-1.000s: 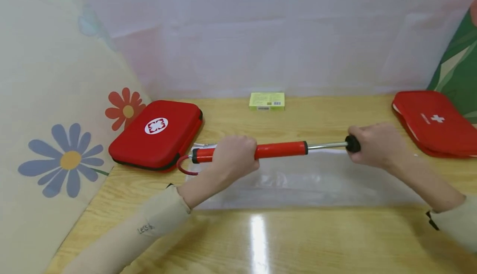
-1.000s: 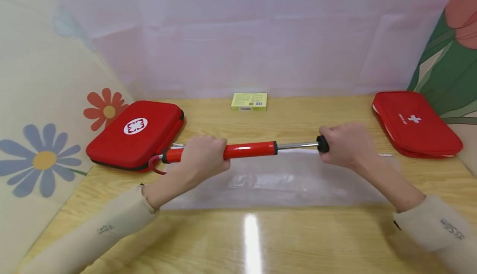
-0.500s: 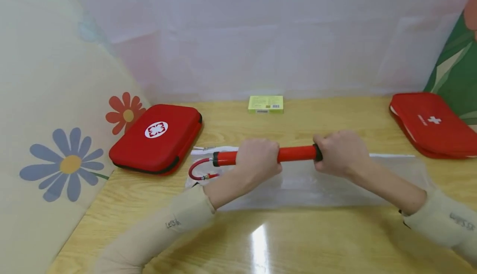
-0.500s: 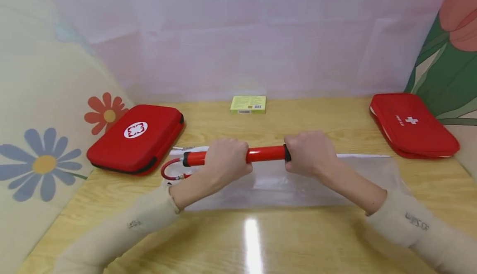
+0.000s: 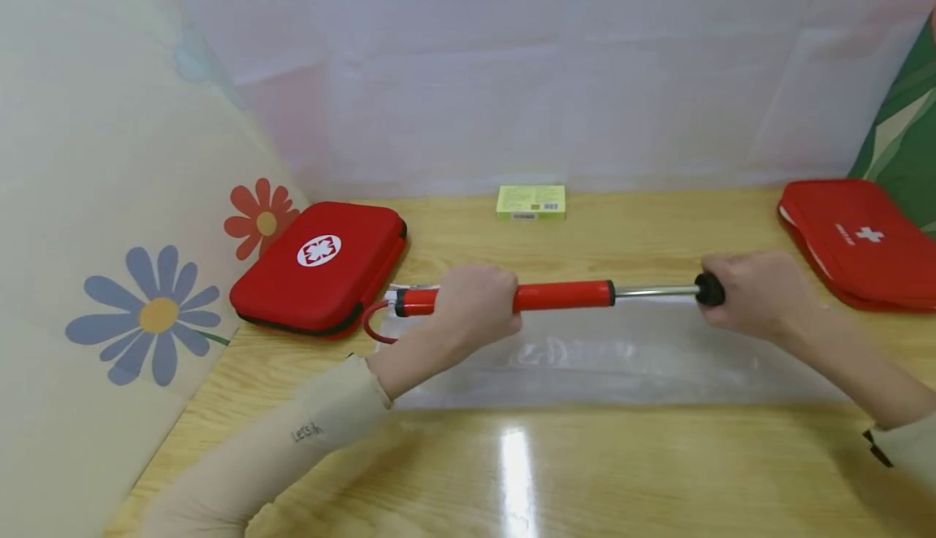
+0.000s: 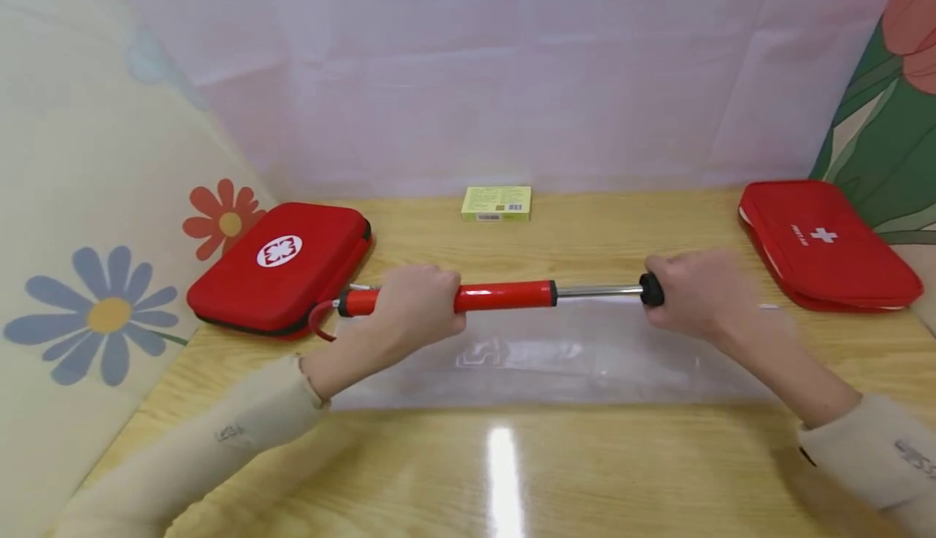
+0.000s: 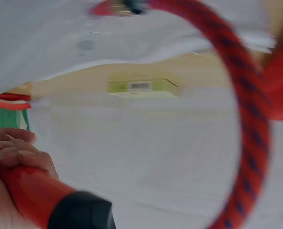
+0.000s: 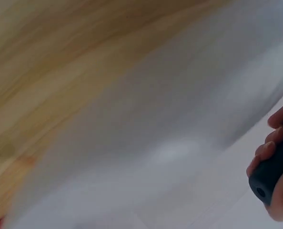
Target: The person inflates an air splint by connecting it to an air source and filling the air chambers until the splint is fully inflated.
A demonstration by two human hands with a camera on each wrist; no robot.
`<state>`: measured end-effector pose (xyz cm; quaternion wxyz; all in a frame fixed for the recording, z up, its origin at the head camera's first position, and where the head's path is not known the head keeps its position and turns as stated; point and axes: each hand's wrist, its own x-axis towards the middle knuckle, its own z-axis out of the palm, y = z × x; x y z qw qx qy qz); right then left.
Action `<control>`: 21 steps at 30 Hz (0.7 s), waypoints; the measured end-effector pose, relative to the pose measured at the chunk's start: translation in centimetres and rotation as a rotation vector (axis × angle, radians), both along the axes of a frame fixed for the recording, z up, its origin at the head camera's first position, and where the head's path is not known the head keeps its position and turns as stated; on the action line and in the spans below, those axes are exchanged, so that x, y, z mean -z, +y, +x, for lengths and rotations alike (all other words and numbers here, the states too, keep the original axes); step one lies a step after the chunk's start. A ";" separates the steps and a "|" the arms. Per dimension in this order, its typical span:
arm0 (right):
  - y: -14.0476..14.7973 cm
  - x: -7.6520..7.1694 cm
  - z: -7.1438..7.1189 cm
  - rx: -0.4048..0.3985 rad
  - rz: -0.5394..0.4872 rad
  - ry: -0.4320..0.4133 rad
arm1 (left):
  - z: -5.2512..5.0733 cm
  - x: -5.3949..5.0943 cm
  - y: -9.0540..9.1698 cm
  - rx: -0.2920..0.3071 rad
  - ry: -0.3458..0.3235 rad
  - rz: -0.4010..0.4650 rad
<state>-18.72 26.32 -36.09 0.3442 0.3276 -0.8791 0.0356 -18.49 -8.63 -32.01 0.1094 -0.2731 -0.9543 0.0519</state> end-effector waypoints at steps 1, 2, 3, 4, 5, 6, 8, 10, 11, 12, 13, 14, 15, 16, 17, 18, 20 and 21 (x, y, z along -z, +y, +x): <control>-0.6 0.0 0.1 0.006 0.006 -0.011 | 0.1 -0.1 0.2 0.006 0.005 0.005; -1.4 0.0 0.3 0.017 0.011 -0.034 | 0.2 -0.2 0.5 0.007 0.004 0.011; -2.1 -0.1 0.5 0.036 0.012 -0.065 | 0.3 -0.3 0.8 0.002 0.001 0.015; -2.8 -0.2 0.6 0.053 0.013 -0.096 | 0.4 -0.5 1.1 -0.007 0.001 0.012; -3.5 -0.5 0.7 0.069 0.015 -0.125 | 0.6 -0.6 1.3 -0.018 0.001 0.007; -4.2 -0.8 0.8 0.080 0.018 -0.154 | 0.7 -0.7 1.6 -0.027 -0.003 0.006; -5.4 -1.4 0.9 0.088 0.027 -0.205 | 1.0 -0.9 2.0 -0.046 -0.007 0.001; -6.5 -1.9 0.9 0.078 0.038 -0.233 | 1.2 -1.0 2.5 -0.053 -0.008 -0.004; -7.1 -2.1 0.9 0.068 0.044 -0.244 | 1.3 -1.0 2.7 -0.052 -0.011 -0.004; -7.5 -2.3 0.9 0.058 0.049 -0.253 | 1.4 -1.0 2.9 -0.047 -0.014 -0.006; -7.9 -2.4 0.9 0.046 0.051 -0.258 | 1.4 -0.9 3.0 -0.040 -0.015 -0.010; -8.2 -2.6 0.9 0.037 0.054 -0.259 | 1.5 -0.9 3.1 -0.031 -0.017 -0.011; -8.4 -2.7 1.0 0.027 0.055 -0.264 | 1.5 -0.8 3.2 -0.018 -0.019 -0.010; -8.4 -2.8 1.0 0.010 0.053 -0.259 | 1.4 -0.7 3.2 -0.004 -0.023 -0.009; -8.3 -2.8 1.0 -0.010 0.054 -0.255 | 1.3 -0.7 3.1 0.011 -0.034 -0.002; -8.0 -2.7 1.0 -0.028 0.055 -0.248 | 1.2 -0.6 2.9 0.022 -0.046 0.004; -6.9 -2.4 0.7 -0.057 0.046 -0.232 | 0.8 -0.5 2.2 0.024 -0.076 0.010; -6.1 -2.2 0.5 -0.067 0.034 -0.213 | 0.6 -0.4 1.8 0.018 -0.090 0.008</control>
